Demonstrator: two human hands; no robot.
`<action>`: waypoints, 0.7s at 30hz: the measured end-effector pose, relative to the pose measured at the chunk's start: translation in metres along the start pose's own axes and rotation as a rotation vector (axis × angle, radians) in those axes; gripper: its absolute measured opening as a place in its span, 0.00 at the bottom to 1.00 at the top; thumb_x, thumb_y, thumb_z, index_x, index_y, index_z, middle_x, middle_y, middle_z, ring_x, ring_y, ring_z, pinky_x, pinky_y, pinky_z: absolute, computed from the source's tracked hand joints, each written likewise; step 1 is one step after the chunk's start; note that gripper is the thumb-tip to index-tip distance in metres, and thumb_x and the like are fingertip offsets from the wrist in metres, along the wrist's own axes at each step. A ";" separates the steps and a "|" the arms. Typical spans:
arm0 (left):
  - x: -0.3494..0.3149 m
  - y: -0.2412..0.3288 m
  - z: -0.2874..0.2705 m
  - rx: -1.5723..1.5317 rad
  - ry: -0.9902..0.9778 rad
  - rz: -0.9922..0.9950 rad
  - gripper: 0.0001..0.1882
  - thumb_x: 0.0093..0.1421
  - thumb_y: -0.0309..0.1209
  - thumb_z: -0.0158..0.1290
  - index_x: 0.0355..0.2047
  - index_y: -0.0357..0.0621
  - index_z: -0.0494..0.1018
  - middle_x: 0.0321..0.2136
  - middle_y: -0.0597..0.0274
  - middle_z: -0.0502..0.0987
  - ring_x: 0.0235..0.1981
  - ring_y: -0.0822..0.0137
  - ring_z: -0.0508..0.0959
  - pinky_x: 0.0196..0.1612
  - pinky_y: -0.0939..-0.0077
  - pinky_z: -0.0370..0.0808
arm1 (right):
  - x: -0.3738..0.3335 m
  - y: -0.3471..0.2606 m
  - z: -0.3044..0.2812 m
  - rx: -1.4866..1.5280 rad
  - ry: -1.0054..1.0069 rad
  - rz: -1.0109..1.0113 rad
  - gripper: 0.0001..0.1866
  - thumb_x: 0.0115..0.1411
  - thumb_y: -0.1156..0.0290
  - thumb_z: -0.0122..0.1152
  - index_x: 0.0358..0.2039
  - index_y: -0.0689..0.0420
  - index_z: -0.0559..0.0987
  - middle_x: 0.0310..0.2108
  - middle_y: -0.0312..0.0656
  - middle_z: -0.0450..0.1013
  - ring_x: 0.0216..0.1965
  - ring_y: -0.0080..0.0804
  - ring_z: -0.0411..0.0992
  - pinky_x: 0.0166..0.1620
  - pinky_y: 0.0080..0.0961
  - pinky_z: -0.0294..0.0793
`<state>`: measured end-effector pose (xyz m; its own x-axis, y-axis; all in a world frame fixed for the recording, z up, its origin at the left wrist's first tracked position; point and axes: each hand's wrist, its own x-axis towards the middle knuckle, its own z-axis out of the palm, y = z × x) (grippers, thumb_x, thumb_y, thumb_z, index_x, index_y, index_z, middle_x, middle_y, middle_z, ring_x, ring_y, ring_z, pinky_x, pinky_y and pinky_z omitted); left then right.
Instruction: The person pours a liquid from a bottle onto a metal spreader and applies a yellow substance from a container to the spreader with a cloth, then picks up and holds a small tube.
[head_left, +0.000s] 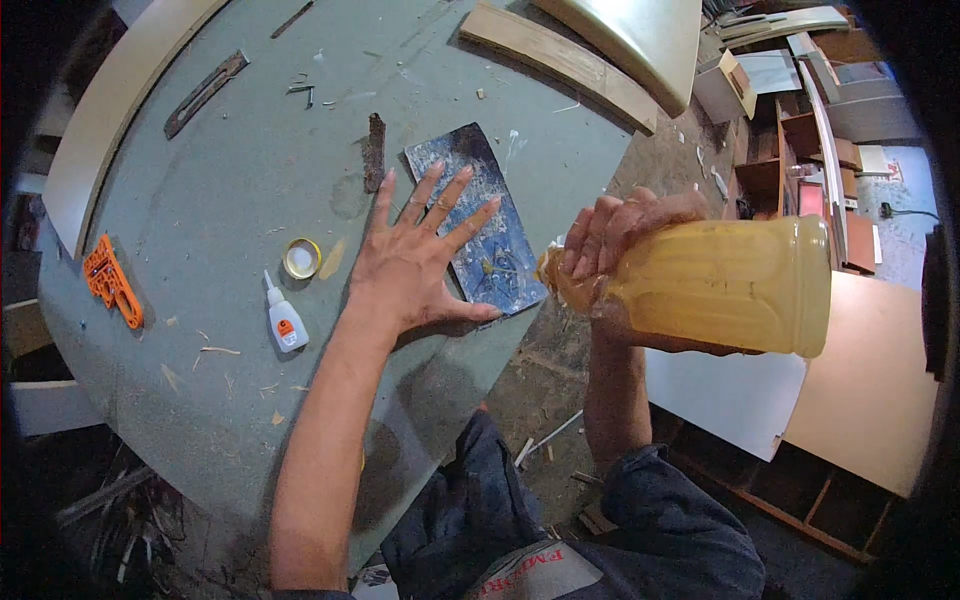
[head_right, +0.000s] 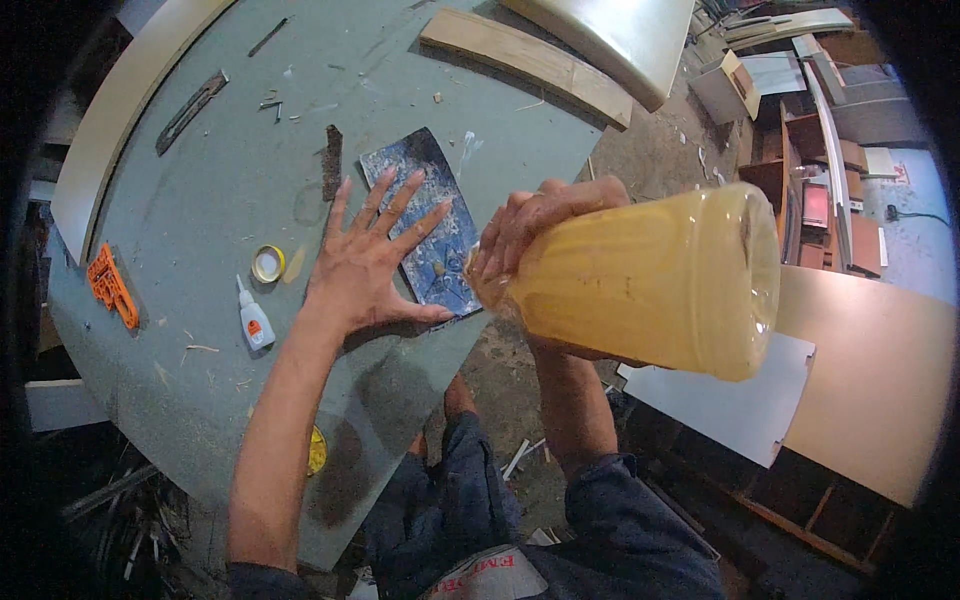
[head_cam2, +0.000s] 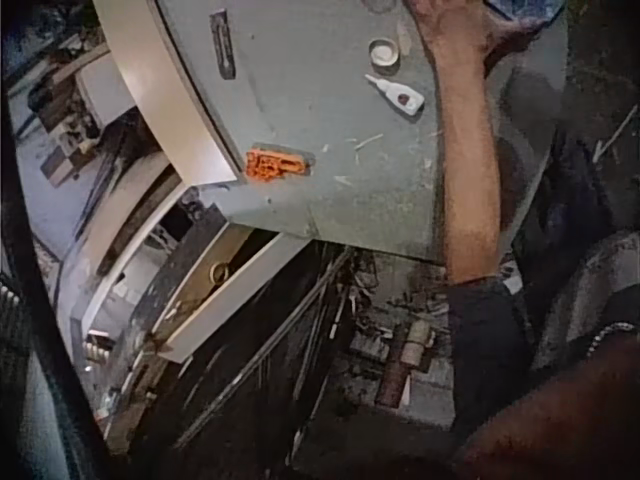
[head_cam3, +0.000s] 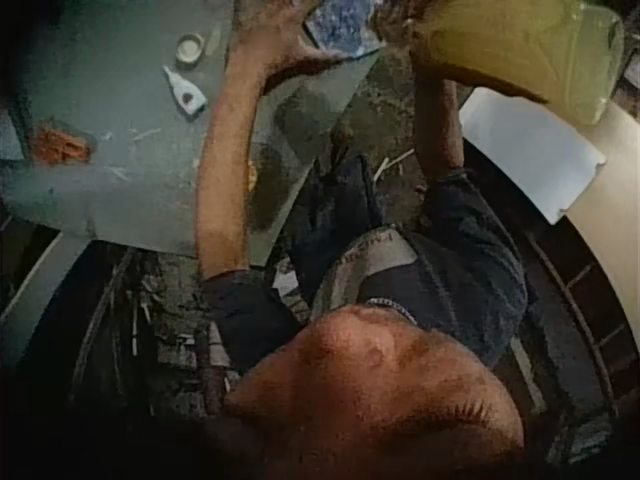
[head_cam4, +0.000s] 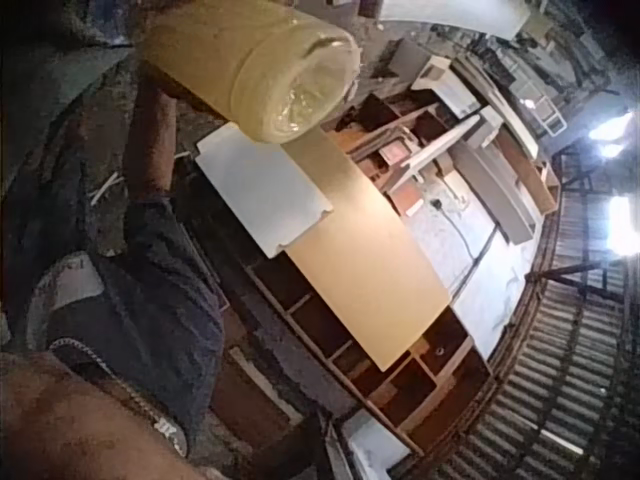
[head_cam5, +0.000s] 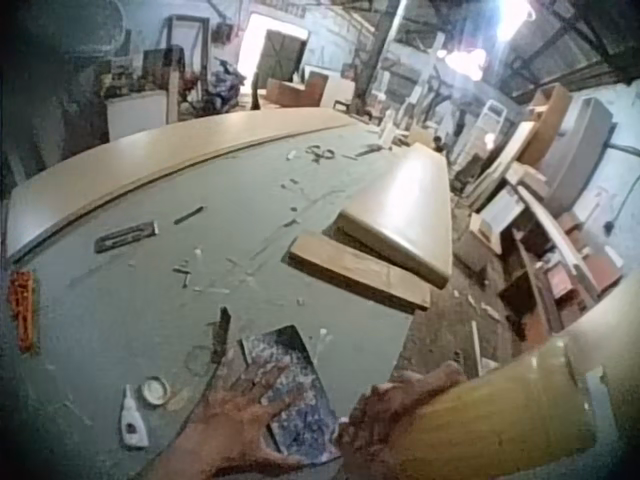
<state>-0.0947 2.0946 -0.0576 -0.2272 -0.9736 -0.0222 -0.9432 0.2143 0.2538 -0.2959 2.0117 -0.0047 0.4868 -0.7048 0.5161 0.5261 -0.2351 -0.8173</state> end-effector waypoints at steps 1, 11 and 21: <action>-0.001 0.000 0.001 -0.008 -0.003 -0.002 0.63 0.34 0.82 0.48 0.70 0.78 0.45 0.72 0.70 0.41 0.73 0.63 0.37 0.72 0.47 0.28 | -0.002 -0.002 0.002 -0.048 0.028 0.046 0.32 0.61 0.37 0.54 0.33 0.59 0.67 0.18 0.37 0.67 0.19 0.27 0.69 0.27 0.24 0.74; -0.001 0.000 -0.002 0.008 -0.046 -0.037 0.63 0.34 0.82 0.49 0.70 0.78 0.44 0.73 0.70 0.40 0.73 0.63 0.38 0.72 0.47 0.29 | -0.037 0.059 0.019 0.249 0.374 0.197 0.38 0.55 0.31 0.54 0.41 0.58 0.65 0.30 0.45 0.67 0.28 0.33 0.69 0.34 0.33 0.74; -0.001 -0.001 0.001 0.001 -0.025 0.004 0.64 0.36 0.80 0.50 0.71 0.76 0.42 0.73 0.68 0.40 0.73 0.62 0.38 0.72 0.46 0.29 | -0.072 0.074 -0.002 0.604 0.031 0.068 0.28 0.66 0.51 0.51 0.60 0.54 0.63 0.55 0.45 0.64 0.55 0.37 0.64 0.57 0.42 0.67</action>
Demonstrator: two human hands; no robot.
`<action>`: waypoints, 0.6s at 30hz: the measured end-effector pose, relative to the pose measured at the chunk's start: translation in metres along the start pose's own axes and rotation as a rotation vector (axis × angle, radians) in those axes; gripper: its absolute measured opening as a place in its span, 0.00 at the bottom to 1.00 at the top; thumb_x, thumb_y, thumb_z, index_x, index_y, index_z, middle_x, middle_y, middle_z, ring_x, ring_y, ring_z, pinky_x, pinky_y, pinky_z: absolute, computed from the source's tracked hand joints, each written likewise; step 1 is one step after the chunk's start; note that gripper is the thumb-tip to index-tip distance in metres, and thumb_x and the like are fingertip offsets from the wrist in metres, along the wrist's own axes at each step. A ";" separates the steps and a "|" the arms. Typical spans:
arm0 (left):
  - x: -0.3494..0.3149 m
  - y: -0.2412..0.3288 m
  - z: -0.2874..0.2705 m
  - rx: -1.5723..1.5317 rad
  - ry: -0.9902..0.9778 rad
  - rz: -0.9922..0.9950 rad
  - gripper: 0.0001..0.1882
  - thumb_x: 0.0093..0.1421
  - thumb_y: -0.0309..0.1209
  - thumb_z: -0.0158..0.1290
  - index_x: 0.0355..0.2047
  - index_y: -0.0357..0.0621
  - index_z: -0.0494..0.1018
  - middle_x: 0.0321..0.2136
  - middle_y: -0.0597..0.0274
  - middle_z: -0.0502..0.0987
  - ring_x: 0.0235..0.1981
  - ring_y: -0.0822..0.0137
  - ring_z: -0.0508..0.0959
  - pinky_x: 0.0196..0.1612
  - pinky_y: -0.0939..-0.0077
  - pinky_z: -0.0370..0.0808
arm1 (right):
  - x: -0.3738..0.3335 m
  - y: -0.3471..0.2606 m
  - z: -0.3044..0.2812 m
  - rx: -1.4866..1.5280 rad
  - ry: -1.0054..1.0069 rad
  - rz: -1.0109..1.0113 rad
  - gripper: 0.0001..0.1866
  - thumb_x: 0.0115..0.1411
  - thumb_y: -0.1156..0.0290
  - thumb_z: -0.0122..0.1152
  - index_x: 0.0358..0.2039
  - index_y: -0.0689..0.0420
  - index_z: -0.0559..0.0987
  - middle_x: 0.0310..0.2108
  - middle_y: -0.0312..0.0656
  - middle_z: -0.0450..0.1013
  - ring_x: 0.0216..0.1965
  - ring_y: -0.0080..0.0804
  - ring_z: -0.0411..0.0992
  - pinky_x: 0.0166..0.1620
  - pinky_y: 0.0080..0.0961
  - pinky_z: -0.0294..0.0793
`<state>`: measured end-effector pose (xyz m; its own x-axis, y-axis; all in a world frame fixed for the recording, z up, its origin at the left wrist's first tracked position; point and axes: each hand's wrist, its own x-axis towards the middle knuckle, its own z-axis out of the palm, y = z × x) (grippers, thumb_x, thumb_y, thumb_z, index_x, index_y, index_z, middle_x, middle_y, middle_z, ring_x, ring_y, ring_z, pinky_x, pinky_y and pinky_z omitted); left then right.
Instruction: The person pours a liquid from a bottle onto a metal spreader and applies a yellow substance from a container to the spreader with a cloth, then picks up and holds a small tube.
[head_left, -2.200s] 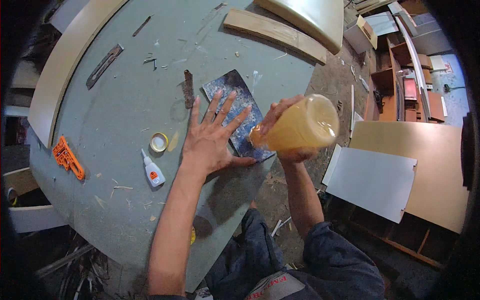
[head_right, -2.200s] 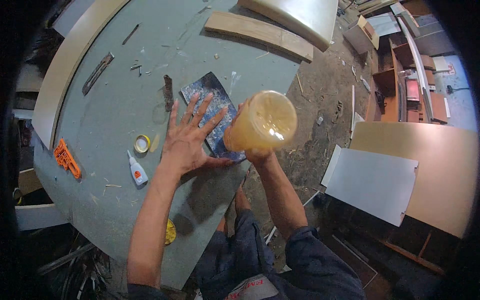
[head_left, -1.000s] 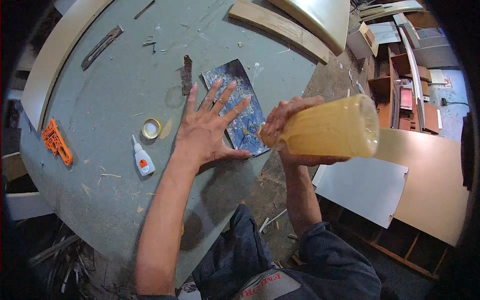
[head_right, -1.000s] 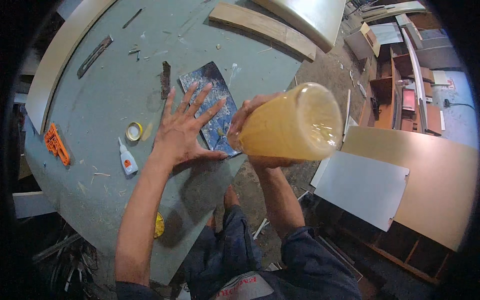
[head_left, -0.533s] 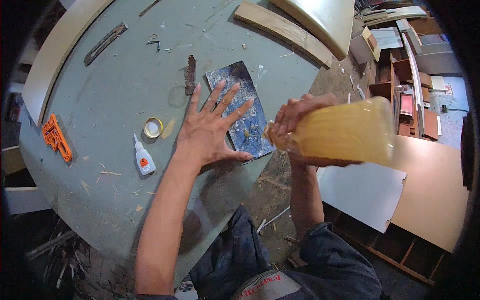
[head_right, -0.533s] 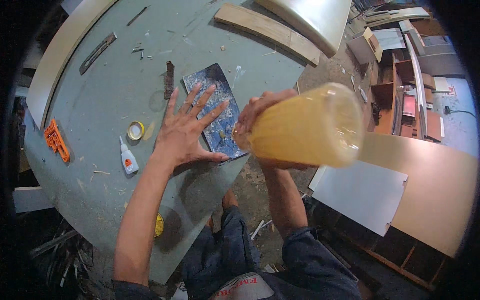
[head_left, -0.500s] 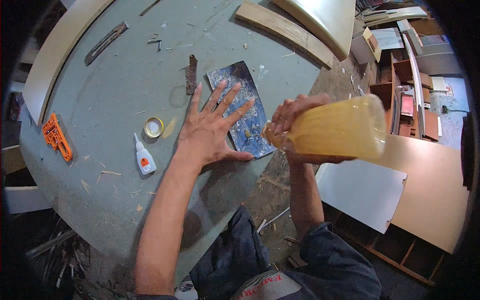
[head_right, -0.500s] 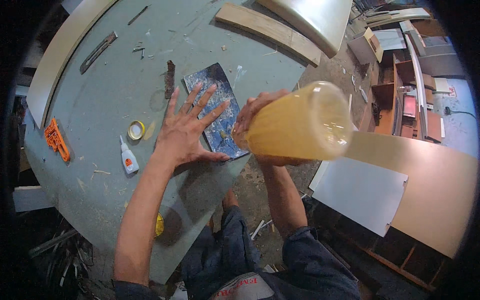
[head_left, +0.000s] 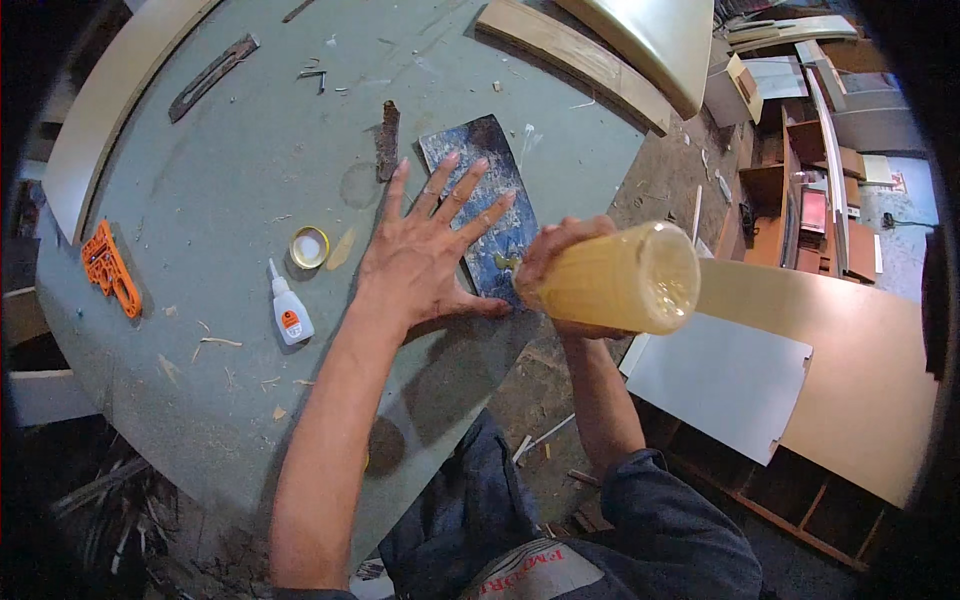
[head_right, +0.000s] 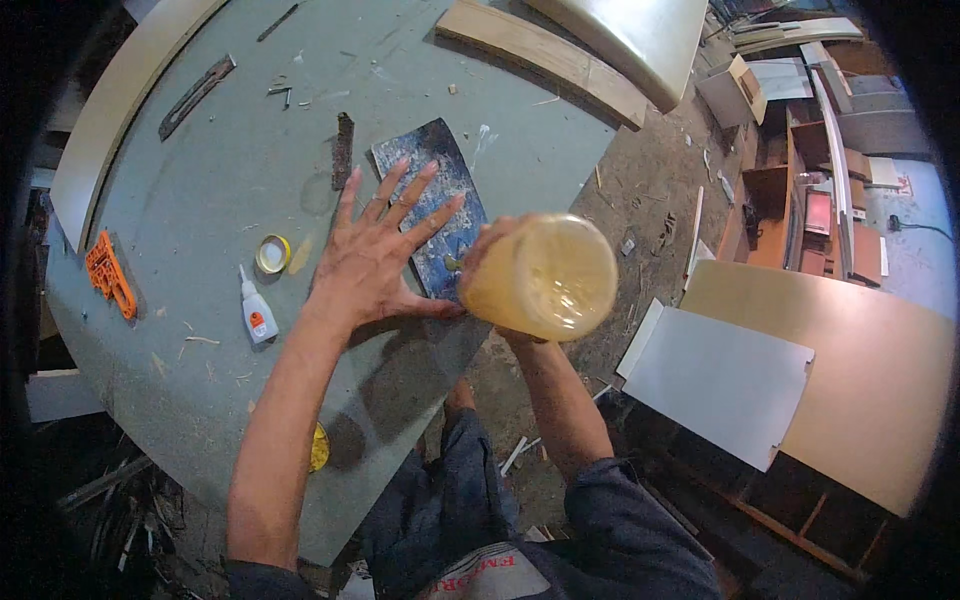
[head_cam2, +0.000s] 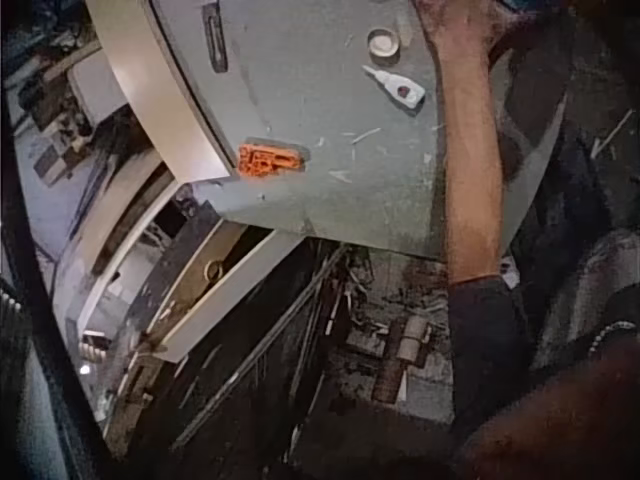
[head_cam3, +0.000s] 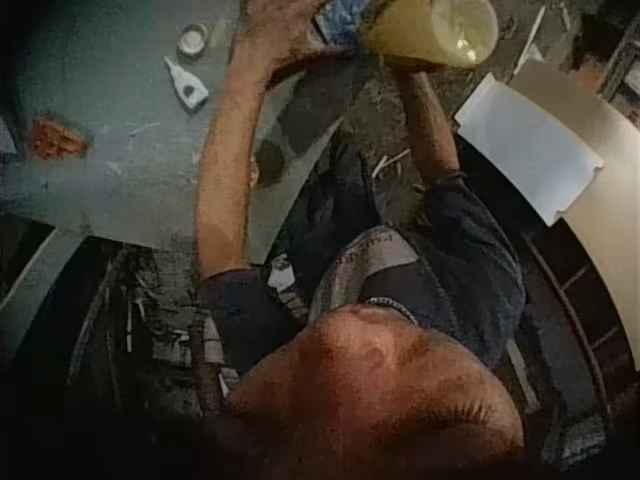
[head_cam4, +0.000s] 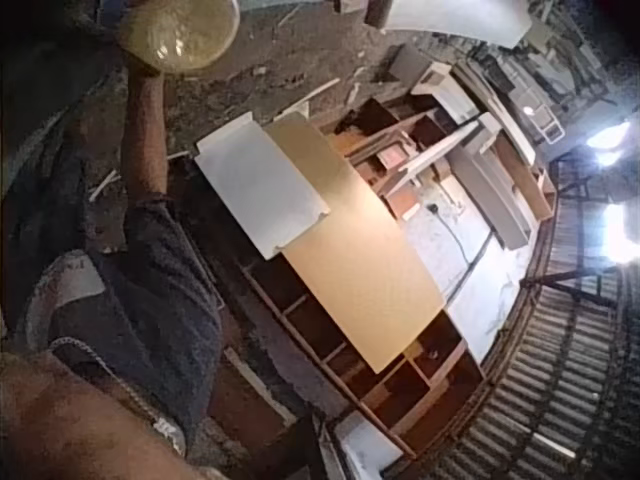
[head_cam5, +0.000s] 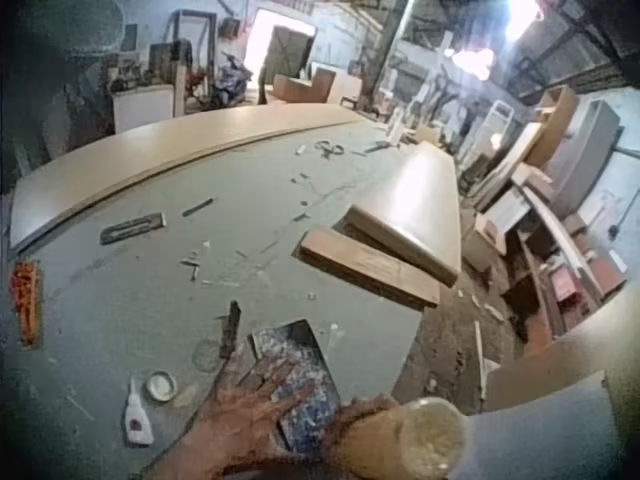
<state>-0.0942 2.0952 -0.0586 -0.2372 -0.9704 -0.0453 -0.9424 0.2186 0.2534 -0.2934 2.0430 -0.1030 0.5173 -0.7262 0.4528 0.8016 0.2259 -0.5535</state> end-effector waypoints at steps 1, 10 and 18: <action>0.001 0.000 0.001 0.000 0.027 0.006 0.65 0.35 0.80 0.51 0.71 0.74 0.41 0.73 0.67 0.41 0.73 0.61 0.39 0.72 0.46 0.29 | -0.001 0.003 -0.005 0.077 -0.034 0.012 0.29 0.66 0.50 0.51 0.62 0.54 0.62 0.57 0.45 0.63 0.58 0.37 0.63 0.59 0.42 0.67; 0.001 -0.003 0.004 -0.105 0.021 -0.002 0.73 0.32 0.80 0.53 0.72 0.64 0.34 0.73 0.70 0.40 0.73 0.61 0.39 0.72 0.46 0.30 | 0.002 -0.003 -0.028 0.023 -0.192 -0.045 0.50 0.53 0.32 0.59 0.65 0.54 0.58 0.62 0.46 0.61 0.60 0.40 0.63 0.59 0.42 0.69; 0.000 0.004 -0.009 -0.015 -0.021 0.006 0.75 0.27 0.77 0.58 0.72 0.67 0.35 0.73 0.73 0.38 0.73 0.62 0.38 0.72 0.47 0.30 | 0.011 0.006 0.013 -0.497 0.571 0.008 0.62 0.35 0.15 0.55 0.57 0.55 0.63 0.43 0.45 0.66 0.42 0.36 0.70 0.45 0.36 0.75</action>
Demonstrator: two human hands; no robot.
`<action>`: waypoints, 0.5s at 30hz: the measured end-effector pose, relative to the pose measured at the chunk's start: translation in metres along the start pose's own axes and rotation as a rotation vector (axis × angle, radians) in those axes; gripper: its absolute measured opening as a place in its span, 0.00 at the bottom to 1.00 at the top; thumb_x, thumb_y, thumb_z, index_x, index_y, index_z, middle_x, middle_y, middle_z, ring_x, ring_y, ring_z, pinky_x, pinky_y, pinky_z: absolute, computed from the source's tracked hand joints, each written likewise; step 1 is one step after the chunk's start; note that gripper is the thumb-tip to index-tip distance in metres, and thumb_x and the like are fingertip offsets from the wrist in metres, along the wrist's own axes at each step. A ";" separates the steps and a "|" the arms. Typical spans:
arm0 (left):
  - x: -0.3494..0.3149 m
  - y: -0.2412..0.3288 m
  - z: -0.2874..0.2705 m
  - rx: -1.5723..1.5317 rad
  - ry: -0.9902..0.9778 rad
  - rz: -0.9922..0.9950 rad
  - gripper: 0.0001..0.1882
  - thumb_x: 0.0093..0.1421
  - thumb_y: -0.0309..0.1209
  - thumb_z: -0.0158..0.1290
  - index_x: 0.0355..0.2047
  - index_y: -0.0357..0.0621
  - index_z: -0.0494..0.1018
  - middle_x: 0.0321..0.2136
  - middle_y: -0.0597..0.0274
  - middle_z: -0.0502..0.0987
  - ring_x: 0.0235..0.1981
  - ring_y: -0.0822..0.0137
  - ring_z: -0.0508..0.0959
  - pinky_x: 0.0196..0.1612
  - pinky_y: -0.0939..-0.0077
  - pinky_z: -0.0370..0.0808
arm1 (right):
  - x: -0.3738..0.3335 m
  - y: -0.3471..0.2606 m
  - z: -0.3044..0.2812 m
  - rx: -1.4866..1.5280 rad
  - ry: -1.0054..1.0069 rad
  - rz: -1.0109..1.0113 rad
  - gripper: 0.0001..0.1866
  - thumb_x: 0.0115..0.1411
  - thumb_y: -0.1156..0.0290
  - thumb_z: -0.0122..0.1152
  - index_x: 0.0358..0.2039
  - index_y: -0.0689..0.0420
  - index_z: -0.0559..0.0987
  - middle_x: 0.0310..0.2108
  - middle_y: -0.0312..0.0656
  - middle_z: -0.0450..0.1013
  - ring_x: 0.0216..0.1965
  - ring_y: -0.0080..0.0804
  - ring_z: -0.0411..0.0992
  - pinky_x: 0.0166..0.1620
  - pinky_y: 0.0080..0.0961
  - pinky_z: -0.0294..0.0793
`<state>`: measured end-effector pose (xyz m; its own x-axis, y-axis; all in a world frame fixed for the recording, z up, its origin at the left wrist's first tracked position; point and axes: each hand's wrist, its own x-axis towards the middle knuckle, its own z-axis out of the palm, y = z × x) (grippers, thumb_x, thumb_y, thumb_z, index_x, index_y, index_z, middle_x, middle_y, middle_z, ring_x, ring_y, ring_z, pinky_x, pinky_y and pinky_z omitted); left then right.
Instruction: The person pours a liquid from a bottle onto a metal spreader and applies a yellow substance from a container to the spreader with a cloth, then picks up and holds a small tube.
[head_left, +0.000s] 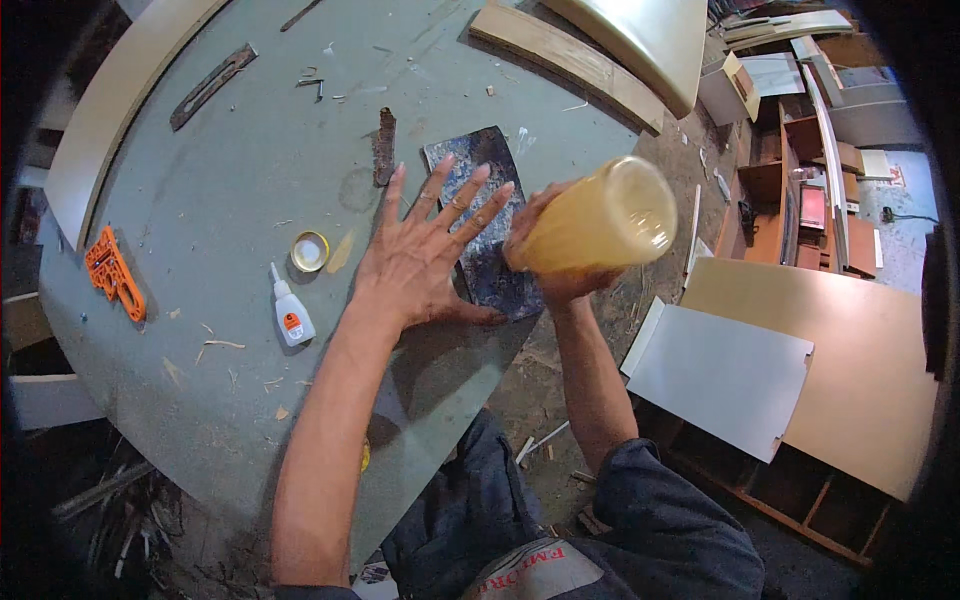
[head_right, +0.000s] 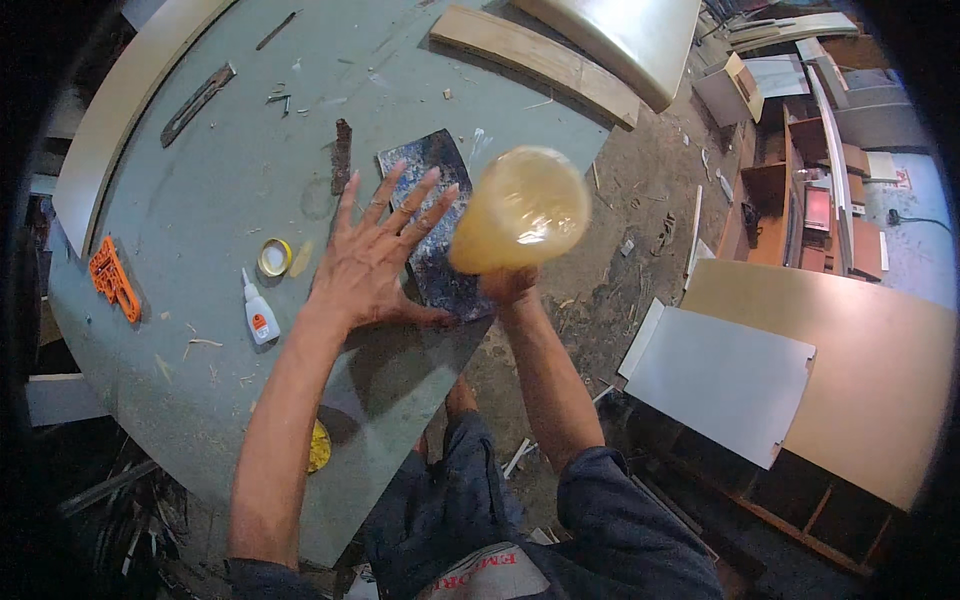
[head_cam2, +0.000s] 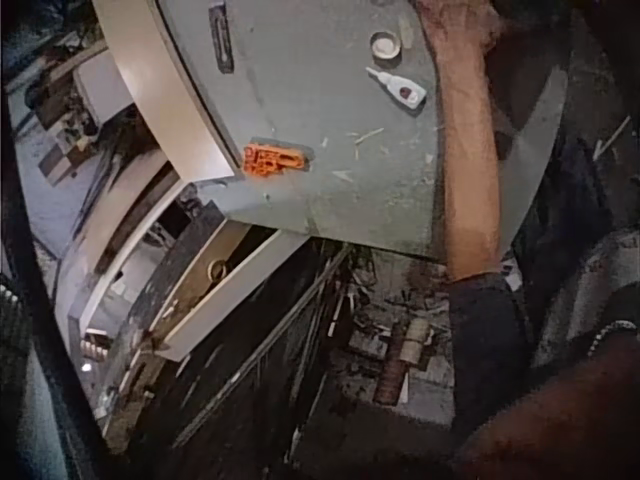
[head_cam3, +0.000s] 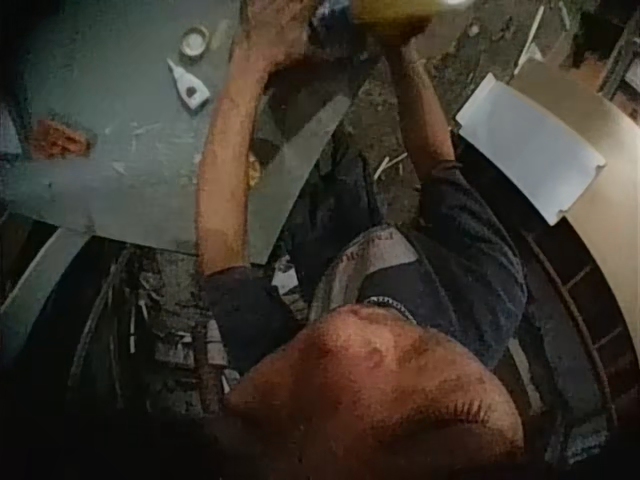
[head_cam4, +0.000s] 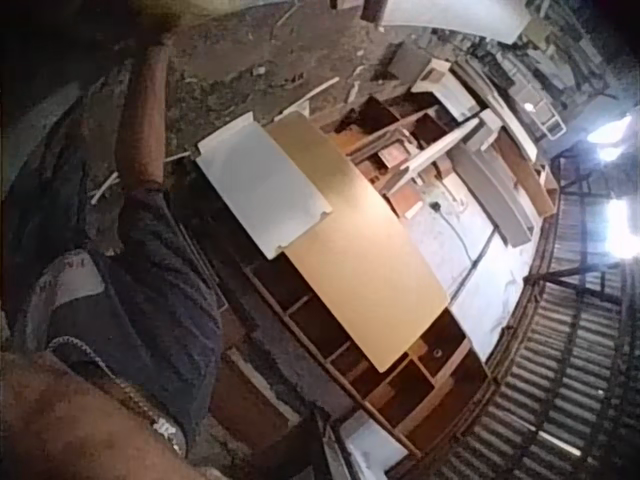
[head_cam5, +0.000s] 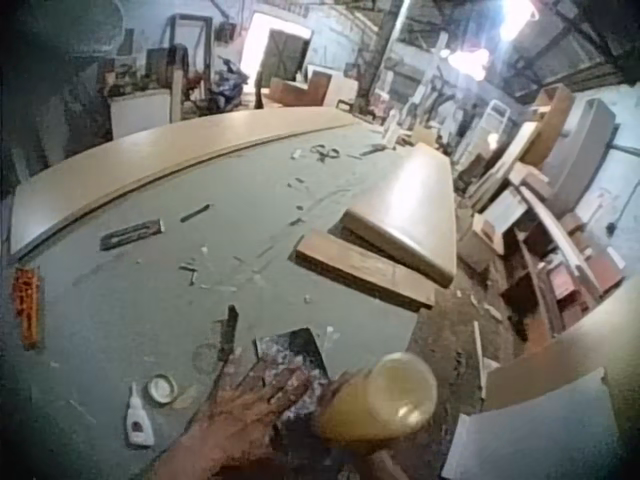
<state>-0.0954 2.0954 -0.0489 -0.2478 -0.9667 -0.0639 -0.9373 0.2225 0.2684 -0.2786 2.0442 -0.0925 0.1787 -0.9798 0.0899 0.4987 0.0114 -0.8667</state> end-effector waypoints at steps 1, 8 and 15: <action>-0.002 -0.002 0.002 -0.009 0.049 0.023 0.74 0.29 0.78 0.57 0.72 0.64 0.35 0.73 0.70 0.40 0.73 0.60 0.39 0.72 0.44 0.30 | 0.004 -0.014 0.002 -0.079 0.000 0.008 0.62 0.35 0.14 0.53 0.56 0.56 0.63 0.40 0.45 0.66 0.38 0.36 0.70 0.44 0.37 0.75; -0.004 -0.004 0.007 -0.054 0.059 -0.003 0.73 0.29 0.81 0.54 0.70 0.55 0.45 0.67 0.66 0.52 0.71 0.63 0.46 0.72 0.41 0.28 | -0.028 -0.012 -0.001 0.100 -0.116 0.113 0.56 0.41 0.16 0.52 0.53 0.55 0.65 0.37 0.46 0.69 0.32 0.37 0.71 0.39 0.37 0.75; -0.002 -0.004 0.008 -0.076 0.078 0.005 0.75 0.25 0.83 0.51 0.70 0.56 0.47 0.67 0.69 0.53 0.71 0.67 0.46 0.72 0.43 0.28 | 0.006 -0.021 -0.012 0.437 -0.347 -0.026 0.54 0.38 0.27 0.68 0.55 0.56 0.64 0.47 0.45 0.68 0.45 0.38 0.70 0.50 0.42 0.73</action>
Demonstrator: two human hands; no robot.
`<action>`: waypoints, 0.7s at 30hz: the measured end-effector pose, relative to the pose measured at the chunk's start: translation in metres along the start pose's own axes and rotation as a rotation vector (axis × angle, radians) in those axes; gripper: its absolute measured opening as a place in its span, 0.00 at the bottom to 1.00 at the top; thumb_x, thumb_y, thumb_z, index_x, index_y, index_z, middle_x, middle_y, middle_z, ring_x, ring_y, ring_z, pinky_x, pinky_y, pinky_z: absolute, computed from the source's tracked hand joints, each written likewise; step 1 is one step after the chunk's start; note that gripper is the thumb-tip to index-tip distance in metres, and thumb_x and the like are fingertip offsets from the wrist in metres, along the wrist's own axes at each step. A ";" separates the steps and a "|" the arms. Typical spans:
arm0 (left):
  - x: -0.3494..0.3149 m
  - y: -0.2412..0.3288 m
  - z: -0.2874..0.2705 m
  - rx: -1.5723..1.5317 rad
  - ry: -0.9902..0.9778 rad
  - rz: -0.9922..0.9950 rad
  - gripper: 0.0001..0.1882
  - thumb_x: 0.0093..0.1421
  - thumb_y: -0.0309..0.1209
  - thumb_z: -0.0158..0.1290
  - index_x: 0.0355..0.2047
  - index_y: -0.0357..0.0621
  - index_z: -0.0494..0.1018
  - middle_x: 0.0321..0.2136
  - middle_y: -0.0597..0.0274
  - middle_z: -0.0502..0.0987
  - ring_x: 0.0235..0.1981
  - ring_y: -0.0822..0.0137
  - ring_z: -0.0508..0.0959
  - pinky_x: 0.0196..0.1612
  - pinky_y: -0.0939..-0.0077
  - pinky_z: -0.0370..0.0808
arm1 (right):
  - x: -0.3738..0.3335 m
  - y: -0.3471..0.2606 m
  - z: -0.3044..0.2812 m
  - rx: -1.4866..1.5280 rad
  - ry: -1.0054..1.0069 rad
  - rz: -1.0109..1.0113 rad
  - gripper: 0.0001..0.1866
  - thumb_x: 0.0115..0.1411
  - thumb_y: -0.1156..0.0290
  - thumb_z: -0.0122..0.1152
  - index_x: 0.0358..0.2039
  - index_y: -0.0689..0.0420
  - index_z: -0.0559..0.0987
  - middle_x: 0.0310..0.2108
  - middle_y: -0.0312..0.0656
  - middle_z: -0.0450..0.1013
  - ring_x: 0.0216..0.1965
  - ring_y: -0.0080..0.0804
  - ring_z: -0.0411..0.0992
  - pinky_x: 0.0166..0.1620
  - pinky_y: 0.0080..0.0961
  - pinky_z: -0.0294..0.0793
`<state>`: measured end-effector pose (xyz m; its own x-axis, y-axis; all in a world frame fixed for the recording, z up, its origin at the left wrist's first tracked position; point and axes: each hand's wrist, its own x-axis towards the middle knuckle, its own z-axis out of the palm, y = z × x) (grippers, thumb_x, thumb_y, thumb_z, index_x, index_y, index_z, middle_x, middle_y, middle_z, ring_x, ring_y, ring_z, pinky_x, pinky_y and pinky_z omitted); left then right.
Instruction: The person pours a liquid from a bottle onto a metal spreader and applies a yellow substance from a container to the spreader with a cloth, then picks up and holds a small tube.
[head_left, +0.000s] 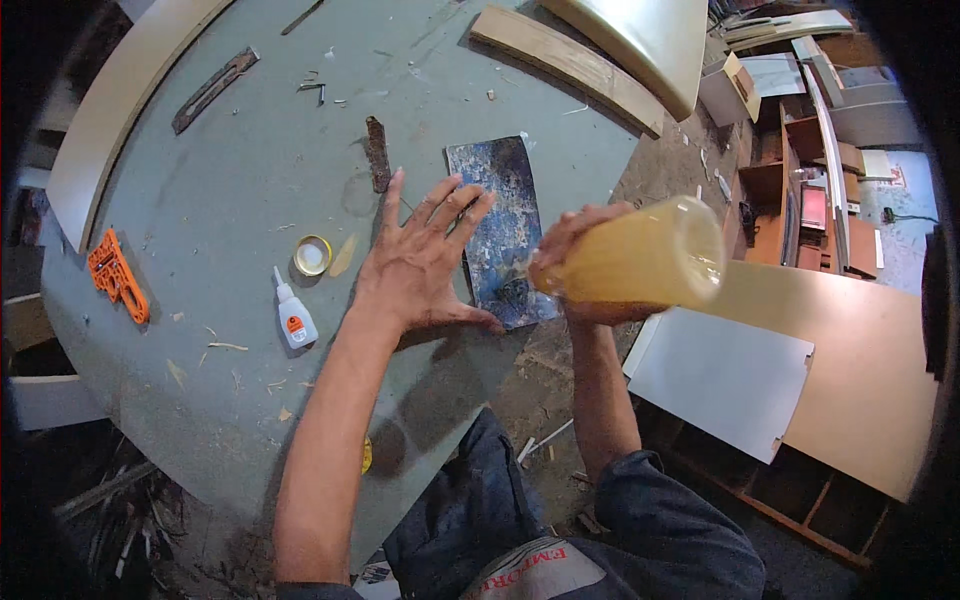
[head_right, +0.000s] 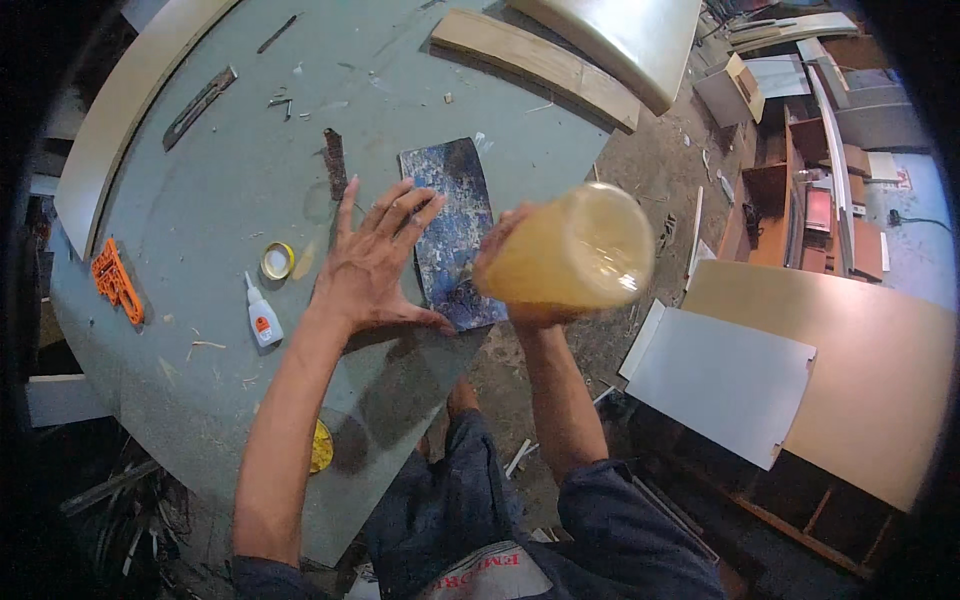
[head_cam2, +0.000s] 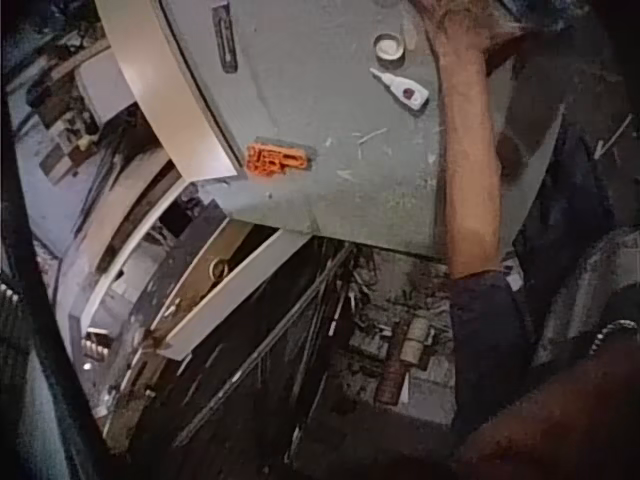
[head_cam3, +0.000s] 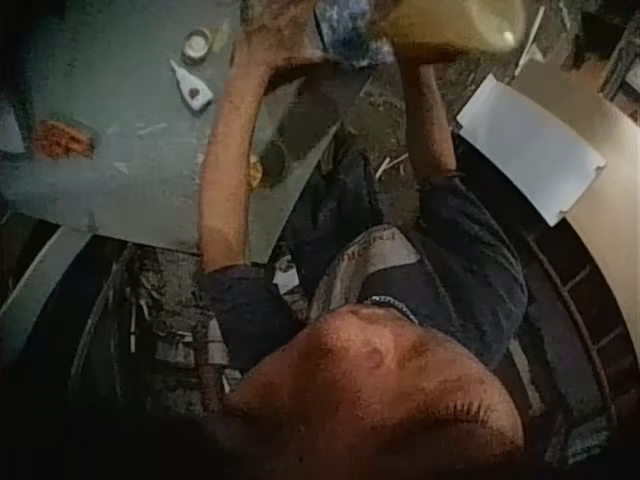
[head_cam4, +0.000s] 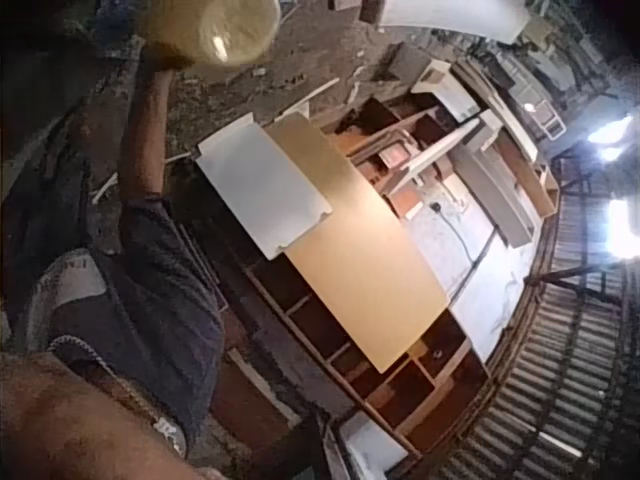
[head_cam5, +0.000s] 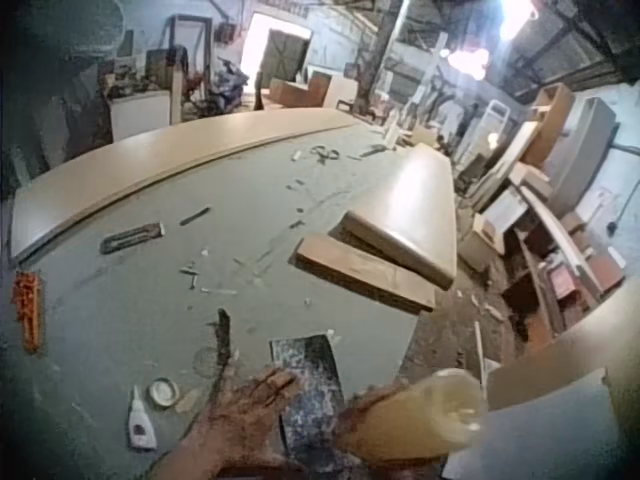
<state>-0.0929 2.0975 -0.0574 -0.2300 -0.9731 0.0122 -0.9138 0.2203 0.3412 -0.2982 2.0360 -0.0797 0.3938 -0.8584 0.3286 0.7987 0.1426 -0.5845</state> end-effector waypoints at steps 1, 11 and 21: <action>0.000 0.000 0.000 0.017 -0.002 0.002 0.75 0.24 0.84 0.51 0.70 0.56 0.48 0.68 0.69 0.53 0.71 0.67 0.46 0.72 0.43 0.28 | 0.005 -0.007 0.003 0.070 -0.128 -0.016 0.55 0.36 0.28 0.71 0.54 0.57 0.64 0.47 0.46 0.70 0.45 0.38 0.72 0.50 0.42 0.75; -0.001 -0.001 0.004 -0.045 0.073 0.015 0.73 0.23 0.81 0.56 0.69 0.59 0.52 0.66 0.69 0.55 0.70 0.67 0.49 0.73 0.45 0.31 | -0.007 -0.019 0.044 -0.474 0.010 -0.027 0.46 0.45 0.24 0.60 0.38 0.60 0.67 0.23 0.47 0.67 0.22 0.34 0.67 0.26 0.32 0.74; -0.003 -0.002 0.000 0.016 0.000 -0.007 0.73 0.24 0.83 0.52 0.70 0.59 0.50 0.68 0.70 0.53 0.71 0.69 0.47 0.73 0.45 0.28 | 0.001 -0.037 0.037 -0.562 -0.184 -0.227 0.40 0.49 0.30 0.57 0.37 0.60 0.66 0.24 0.47 0.67 0.24 0.35 0.70 0.27 0.31 0.74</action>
<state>-0.0907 2.1004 -0.0579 -0.2232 -0.9747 0.0099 -0.9207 0.2142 0.3261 -0.3103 2.0483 -0.0306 0.3548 -0.7310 0.5829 0.5300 -0.3564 -0.7695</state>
